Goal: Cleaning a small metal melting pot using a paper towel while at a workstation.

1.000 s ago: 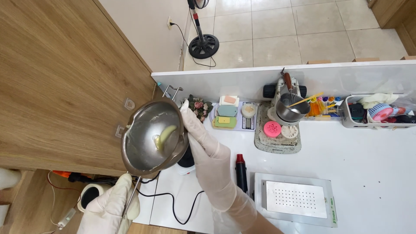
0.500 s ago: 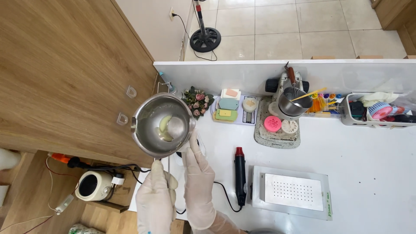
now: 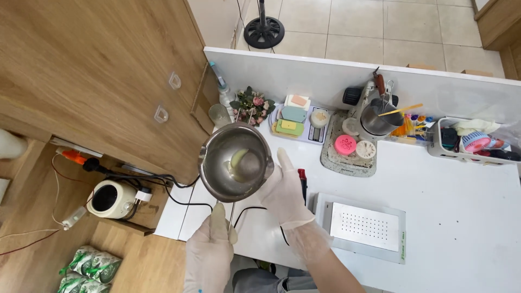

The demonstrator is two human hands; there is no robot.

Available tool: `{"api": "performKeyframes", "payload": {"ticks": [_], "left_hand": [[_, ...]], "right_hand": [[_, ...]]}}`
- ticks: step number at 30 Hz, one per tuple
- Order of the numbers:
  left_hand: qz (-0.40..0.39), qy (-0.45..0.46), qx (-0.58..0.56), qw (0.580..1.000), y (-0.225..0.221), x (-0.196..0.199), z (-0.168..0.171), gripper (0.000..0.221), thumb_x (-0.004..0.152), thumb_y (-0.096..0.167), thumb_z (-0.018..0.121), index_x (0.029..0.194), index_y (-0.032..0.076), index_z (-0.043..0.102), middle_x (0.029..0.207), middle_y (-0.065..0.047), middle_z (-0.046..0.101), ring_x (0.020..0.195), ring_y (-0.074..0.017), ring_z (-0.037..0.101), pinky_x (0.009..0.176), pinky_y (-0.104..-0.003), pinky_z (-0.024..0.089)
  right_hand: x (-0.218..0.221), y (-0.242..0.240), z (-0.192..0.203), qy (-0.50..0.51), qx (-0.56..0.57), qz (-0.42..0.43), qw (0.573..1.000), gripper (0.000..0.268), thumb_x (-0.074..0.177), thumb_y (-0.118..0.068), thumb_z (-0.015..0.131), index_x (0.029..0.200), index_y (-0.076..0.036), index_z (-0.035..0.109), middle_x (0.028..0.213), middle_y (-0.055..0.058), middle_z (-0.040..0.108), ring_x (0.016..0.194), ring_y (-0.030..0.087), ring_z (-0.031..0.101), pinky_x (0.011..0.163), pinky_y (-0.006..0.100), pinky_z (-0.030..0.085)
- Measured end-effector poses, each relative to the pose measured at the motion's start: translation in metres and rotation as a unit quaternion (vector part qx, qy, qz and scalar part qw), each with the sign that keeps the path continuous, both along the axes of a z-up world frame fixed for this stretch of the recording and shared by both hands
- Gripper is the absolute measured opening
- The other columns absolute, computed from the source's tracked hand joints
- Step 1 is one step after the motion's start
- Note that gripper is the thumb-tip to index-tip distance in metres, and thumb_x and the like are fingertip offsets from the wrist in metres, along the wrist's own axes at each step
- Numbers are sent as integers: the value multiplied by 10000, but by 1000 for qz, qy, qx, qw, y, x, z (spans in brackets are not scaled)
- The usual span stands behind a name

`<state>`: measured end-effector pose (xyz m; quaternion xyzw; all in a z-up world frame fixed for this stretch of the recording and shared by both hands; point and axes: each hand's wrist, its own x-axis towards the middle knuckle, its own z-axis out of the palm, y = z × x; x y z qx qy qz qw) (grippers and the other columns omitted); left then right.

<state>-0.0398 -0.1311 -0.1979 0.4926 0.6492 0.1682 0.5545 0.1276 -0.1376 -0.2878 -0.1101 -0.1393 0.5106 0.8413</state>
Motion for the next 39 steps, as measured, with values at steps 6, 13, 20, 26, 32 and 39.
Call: {"api": "performKeyframes", "payload": {"ticks": [6, 13, 20, 26, 32, 39], "left_hand": [[48, 21, 26, 998, -9, -17, 0, 550, 978, 448, 558, 654, 9, 623, 542, -16, 488, 512, -117, 406, 504, -286, 366], [1, 29, 33, 999, -6, -24, 2, 557, 999, 459, 544, 685, 7, 631, 595, -24, 500, 589, -118, 426, 568, -276, 394], [-31, 50, 40, 997, -6, -28, -2, 565, 1006, 451, 533, 674, 6, 637, 578, -13, 526, 574, -96, 453, 562, -254, 426], [36, 6, -41, 998, 3, -26, 11, 497, 985, 431, 539, 712, 33, 659, 545, -6, 425, 499, -117, 313, 471, -294, 292], [-25, 35, -35, 998, -2, -30, 15, 587, 1003, 487, 518, 669, 9, 589, 511, -30, 386, 474, -127, 346, 464, -290, 292], [-14, 60, -15, 998, 4, -29, 7, 577, 1010, 470, 505, 669, 20, 624, 520, -6, 423, 490, -107, 359, 472, -278, 308]], "right_hand": [[-18, -12, 42, 56, -152, 92, 982, 644, 1046, -475, 308, 1410, 1, 542, 1340, 119, 644, 1247, 222, 580, 1109, 355, 399], [-46, -9, 10, 111, -139, 146, 973, 535, 1084, -434, 350, 1313, -2, 565, 1271, 128, 661, 1169, 227, 633, 1062, 414, 472], [-22, -22, 20, 106, -143, 114, 977, 510, 1135, -450, 368, 1304, -20, 584, 1237, 105, 657, 1136, 193, 648, 1070, 374, 480], [-29, -7, 41, 130, -153, 154, 967, 480, 1046, -409, 334, 1168, -70, 651, 1142, 80, 730, 1067, 165, 683, 1024, 373, 496], [-9, -5, 13, 94, -94, 155, 979, 537, 1136, -481, 367, 1139, -30, 659, 1081, 86, 732, 1042, 175, 684, 1017, 376, 514], [-23, 4, 15, 196, -65, 143, 968, 456, 1111, -379, 355, 1231, -48, 645, 1181, 104, 727, 1117, 220, 666, 1044, 428, 486]]}}
